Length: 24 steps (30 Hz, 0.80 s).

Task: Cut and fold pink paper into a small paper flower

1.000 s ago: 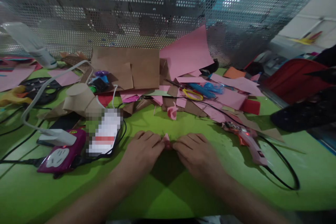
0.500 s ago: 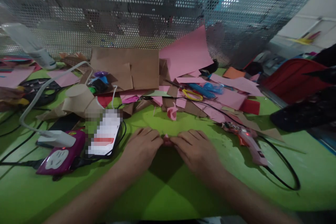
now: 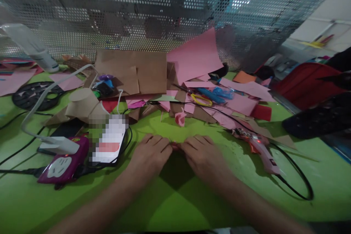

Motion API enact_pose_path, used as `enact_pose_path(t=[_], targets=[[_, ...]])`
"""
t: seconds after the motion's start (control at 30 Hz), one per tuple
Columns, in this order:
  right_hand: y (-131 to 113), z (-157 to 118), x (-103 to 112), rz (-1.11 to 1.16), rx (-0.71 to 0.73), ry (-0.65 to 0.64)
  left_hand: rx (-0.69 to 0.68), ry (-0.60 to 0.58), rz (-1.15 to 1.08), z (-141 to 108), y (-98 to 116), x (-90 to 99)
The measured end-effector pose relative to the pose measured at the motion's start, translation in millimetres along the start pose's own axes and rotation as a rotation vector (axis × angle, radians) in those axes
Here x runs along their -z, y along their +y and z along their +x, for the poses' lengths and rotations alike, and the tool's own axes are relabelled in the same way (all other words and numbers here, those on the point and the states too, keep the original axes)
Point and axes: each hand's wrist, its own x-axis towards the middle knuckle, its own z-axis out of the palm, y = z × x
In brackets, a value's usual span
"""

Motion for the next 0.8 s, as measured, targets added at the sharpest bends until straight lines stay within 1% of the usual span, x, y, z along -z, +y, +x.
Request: enact_pose_path(t=[0.17,0.4,0.53,0.6,0.7,0.8], targets=[[-0.6,0.8,0.8,-0.003,-0.016,-0.012,0.025,-0.091,-0.001,-0.3,-2.5,-1.3],[1.4,7.1,0.7,0.074,-0.081,-0.054,-0.009,-0.149,0.097,8.0,0.5,3.8],[-0.3,11.6,4.3,0.049,-0.101,-0.058,-0.026,-0.159,0.122,11.8,1.3,2.7],[0.5,14.1,7.2,0.055,-0.116,-0.073,-0.004,-0.148,0.117,14.0,2.2,1.4],[6.1,18.3,12.7,0.143,-0.129,-0.114,0.023,-0.132,0.094,20.7,6.0,1.1],[15.8,23.4,20.3,0.218,-0.114,-0.102,0.029,-0.143,0.091,31.0,10.8,3.4]])
